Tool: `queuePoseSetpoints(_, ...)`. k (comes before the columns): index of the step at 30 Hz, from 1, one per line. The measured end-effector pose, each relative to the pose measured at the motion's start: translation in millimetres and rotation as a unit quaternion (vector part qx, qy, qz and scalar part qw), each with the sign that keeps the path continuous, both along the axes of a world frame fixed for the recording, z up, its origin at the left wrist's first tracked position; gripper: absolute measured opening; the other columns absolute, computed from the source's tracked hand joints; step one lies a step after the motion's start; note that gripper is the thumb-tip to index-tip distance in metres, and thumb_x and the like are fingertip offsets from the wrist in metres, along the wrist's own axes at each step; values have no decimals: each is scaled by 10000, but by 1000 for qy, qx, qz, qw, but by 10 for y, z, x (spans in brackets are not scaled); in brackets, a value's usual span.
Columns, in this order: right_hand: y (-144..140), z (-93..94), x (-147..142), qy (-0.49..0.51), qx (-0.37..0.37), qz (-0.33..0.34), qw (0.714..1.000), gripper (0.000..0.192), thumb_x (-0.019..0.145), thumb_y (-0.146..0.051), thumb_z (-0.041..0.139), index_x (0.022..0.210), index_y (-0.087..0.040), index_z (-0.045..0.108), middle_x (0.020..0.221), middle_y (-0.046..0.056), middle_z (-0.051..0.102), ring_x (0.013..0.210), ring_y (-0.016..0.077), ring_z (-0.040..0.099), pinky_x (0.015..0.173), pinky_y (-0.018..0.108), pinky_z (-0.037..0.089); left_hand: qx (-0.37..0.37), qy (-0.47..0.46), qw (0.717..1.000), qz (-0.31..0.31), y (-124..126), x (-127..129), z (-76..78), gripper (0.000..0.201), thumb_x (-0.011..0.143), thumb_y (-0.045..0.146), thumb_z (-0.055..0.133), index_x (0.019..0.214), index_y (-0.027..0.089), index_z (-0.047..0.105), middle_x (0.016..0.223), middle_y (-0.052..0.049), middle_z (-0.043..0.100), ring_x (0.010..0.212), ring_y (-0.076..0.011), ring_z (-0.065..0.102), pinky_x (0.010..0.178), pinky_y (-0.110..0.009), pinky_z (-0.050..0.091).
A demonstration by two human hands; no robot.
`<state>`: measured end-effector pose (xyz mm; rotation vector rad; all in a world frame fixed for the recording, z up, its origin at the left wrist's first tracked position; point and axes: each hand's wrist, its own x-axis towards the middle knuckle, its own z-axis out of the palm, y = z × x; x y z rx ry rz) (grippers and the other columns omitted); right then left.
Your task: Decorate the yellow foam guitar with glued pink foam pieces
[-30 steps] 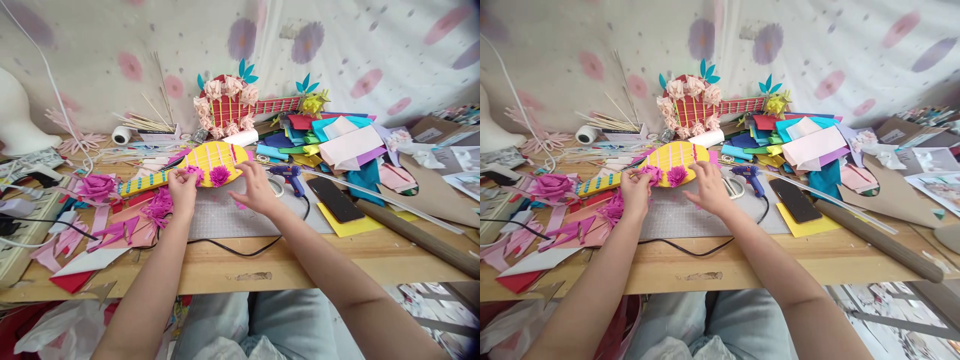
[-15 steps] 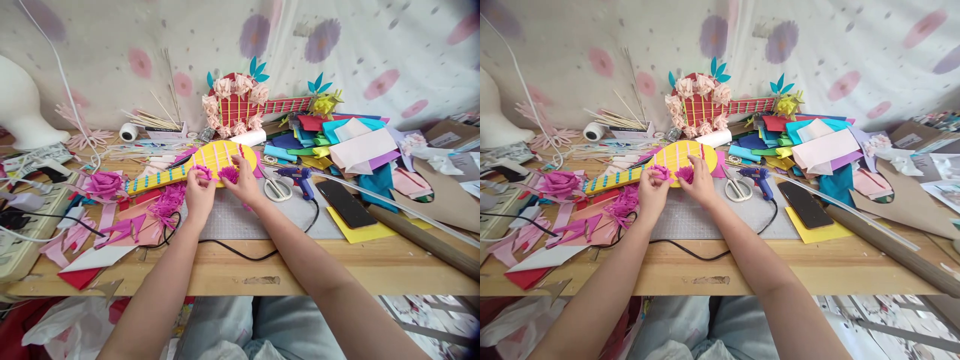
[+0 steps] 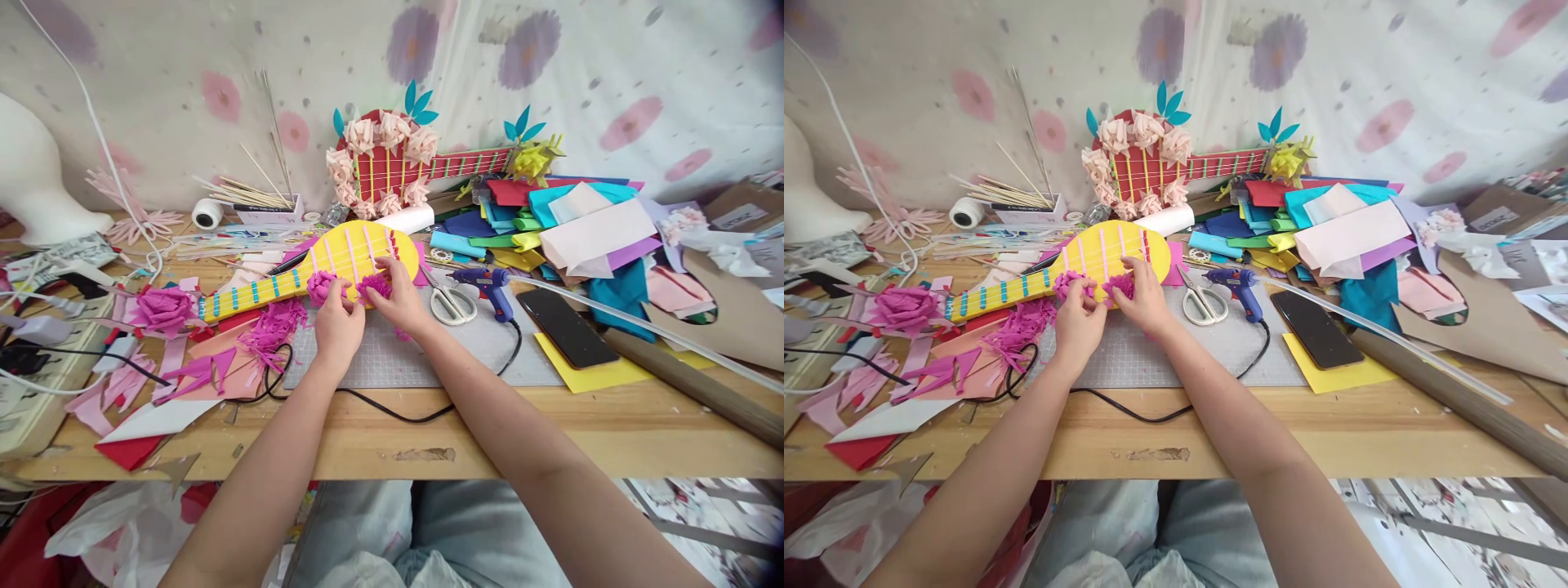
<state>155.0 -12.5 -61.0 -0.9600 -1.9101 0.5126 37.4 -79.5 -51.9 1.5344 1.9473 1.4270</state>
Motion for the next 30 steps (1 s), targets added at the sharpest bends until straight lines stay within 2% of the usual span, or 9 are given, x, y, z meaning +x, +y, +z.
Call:
queuePoseSetpoints(9,-7,19,4,-1,-9,4,1000,469,750,-294,561,1185,-172,435,1202,141,524,1113,246,495,949,409,399,-7,20,1000,16,34,86,-20,258,711,152,545,953,232,508,605,29,555,584,-179,571,614,-279,399)
queuePoseSetpoints(15,-14,21,0,5,-5,4,1000,456,750,-293,571,1164,-148,445,1181,146,533,1106,241,502,953,392,401,-16,-84,996,3,58,90,-61,297,700,135,535,956,222,410,614,54,540,446,-131,544,485,-248,425)
queuePoseSetpoints(21,-8,14,2,7,2,1,1000,435,737,-261,580,1141,-156,456,1179,142,536,1095,243,512,943,400,412,-45,-219,975,-21,54,118,-38,269,742,203,542,927,210,346,625,68,547,359,-108,537,356,-213,423)
queuePoseSetpoints(26,-4,13,9,3,4,4,1000,423,735,-260,580,1130,-169,458,1175,137,537,1090,242,514,946,403,411,-57,-257,965,-15,38,95,-9,217,817,312,498,920,203,341,590,63,557,345,-104,536,354,-209,437)
queuePoseSetpoints(30,-9,23,13,3,0,5,1000,429,742,-305,583,1130,-172,458,1160,134,539,1065,240,522,936,407,417,-57,-256,965,-10,15,102,8,246,817,328,513,925,208,328,596,56,582,376,-115,571,362,-197,433)
